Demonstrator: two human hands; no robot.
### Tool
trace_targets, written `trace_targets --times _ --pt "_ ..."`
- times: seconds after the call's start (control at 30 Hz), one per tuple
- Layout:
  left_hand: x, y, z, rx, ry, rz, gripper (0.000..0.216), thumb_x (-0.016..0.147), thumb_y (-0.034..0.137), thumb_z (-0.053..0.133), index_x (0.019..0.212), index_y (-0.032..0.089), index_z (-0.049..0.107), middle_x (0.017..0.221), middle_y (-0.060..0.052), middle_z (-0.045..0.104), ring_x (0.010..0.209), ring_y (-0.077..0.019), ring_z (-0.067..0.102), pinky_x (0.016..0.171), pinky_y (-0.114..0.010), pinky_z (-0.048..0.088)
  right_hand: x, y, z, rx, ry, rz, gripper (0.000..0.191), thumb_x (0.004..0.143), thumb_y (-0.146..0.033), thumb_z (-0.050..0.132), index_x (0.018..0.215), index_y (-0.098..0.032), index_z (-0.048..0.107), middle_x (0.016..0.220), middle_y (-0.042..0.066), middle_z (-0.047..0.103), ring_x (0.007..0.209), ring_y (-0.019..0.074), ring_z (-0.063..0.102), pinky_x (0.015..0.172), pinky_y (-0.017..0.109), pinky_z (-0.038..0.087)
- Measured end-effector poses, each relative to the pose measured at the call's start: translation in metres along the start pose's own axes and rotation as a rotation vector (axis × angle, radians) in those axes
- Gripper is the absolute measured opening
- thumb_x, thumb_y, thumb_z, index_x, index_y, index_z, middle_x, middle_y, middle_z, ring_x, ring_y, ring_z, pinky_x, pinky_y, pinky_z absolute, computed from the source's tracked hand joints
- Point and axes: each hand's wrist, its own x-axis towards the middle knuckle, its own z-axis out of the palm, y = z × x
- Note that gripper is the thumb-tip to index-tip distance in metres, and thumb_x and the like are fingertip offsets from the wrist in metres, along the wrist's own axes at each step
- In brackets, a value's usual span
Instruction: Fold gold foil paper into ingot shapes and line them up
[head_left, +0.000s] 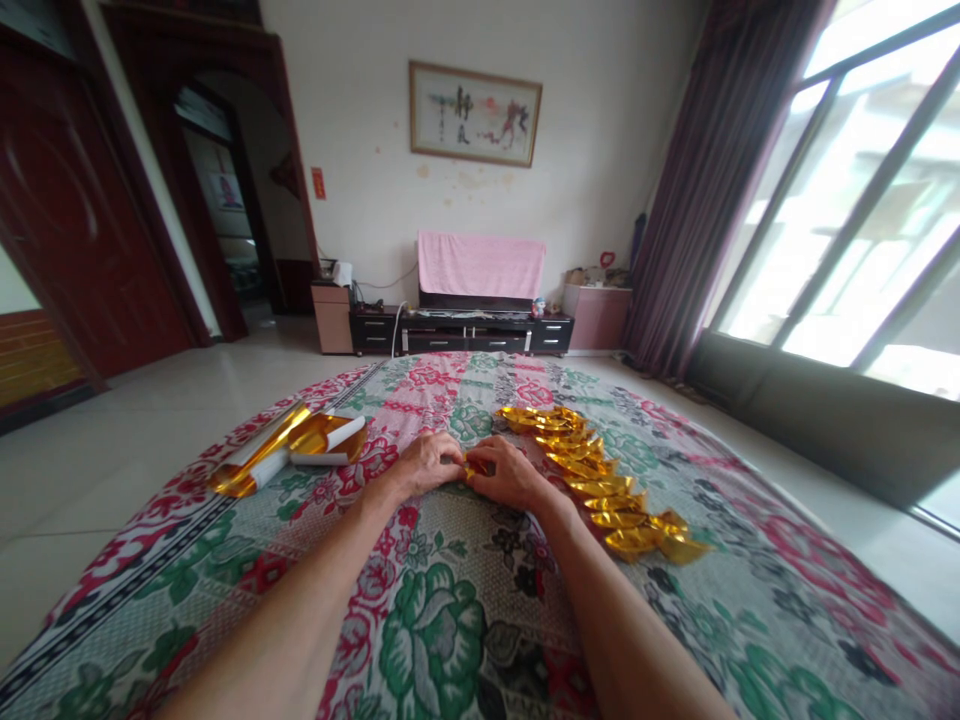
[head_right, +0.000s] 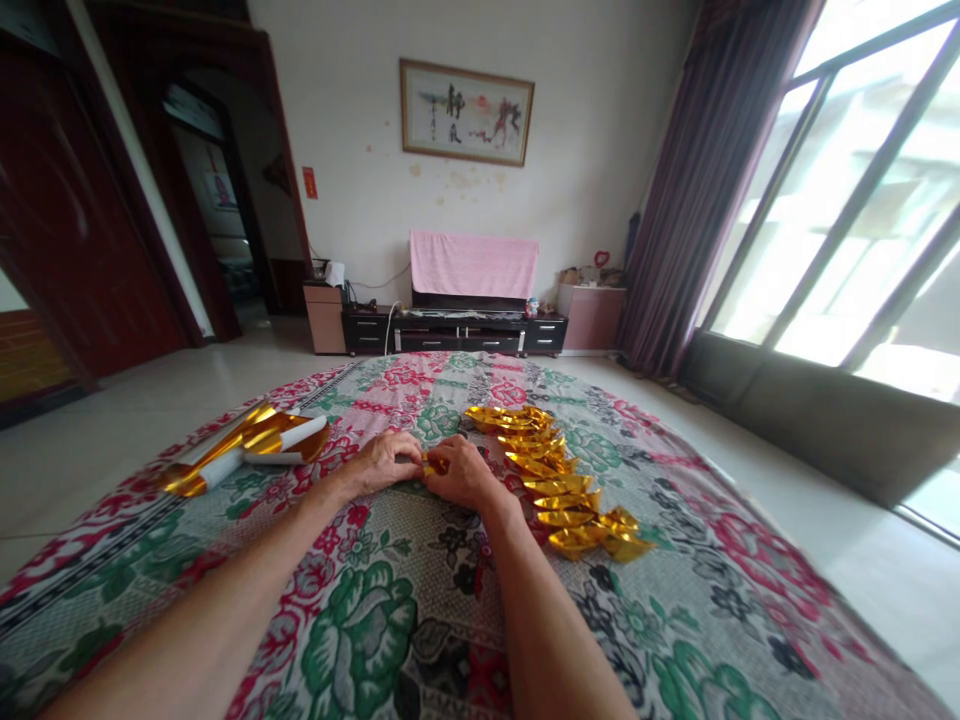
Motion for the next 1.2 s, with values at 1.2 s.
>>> trace_targets --times 1.2 --pt "-0.0012 0.0051 0.0012 0.023 -0.011 -0.074 0.006 0.066 0.024 0.063 0.065 0.019 0.067 0.088 -0.002 0.065 0.087 -0.0161 0.057 0.092 -0.033 0.037 0.0004 0.0025 0.0026 0.006 0.015 0.025 0.022 0.074 -0.038 0.057 0.074 -0.018 0.066 0.071 0.001 0.06 0.079 0.0144 0.05 0.071 0.023 0.036"
